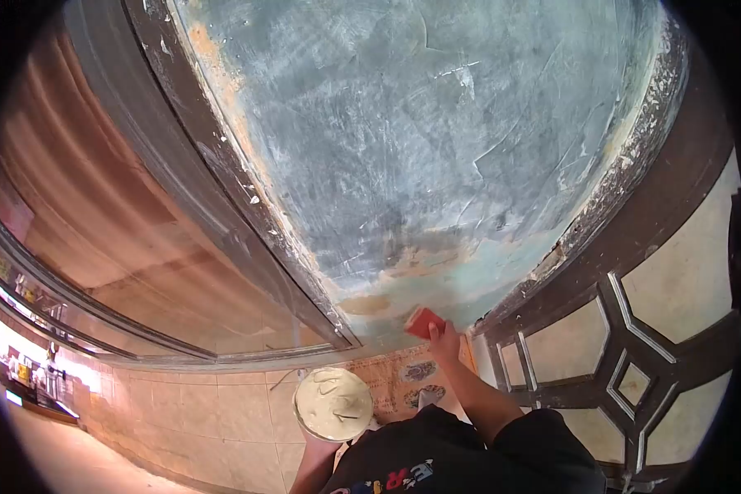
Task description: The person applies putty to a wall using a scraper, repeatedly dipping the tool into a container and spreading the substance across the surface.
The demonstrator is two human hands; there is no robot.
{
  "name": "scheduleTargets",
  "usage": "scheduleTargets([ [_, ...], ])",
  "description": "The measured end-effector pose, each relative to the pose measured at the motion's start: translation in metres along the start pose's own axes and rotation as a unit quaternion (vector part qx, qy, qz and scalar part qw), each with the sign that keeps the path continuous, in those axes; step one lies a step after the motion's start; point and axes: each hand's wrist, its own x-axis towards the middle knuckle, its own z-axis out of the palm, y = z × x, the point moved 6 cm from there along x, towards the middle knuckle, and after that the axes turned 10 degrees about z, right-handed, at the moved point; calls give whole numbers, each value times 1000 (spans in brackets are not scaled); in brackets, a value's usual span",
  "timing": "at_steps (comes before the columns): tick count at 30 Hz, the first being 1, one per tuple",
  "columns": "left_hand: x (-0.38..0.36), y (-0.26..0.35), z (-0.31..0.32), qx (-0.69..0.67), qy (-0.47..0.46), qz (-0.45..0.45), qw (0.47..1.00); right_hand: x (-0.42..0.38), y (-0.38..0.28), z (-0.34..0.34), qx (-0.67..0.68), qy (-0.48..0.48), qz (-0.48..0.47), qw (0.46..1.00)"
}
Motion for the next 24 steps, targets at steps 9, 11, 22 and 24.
scheduleTargets([
  [9,-28,-43,-12,-275,96,-140,946,-65,-33,59,123,-339,103,927],
  [11,-21,-23,-6,-79,22,-40,996,-64,-57,74,207,-362,127,900],
  [22,-16,9,-7,34,45,14,998,-58,-136,93,498,-314,227,776],
  [24,-19,13,-7,7,63,-13,998,-38,-100,107,442,-246,176,844],
])
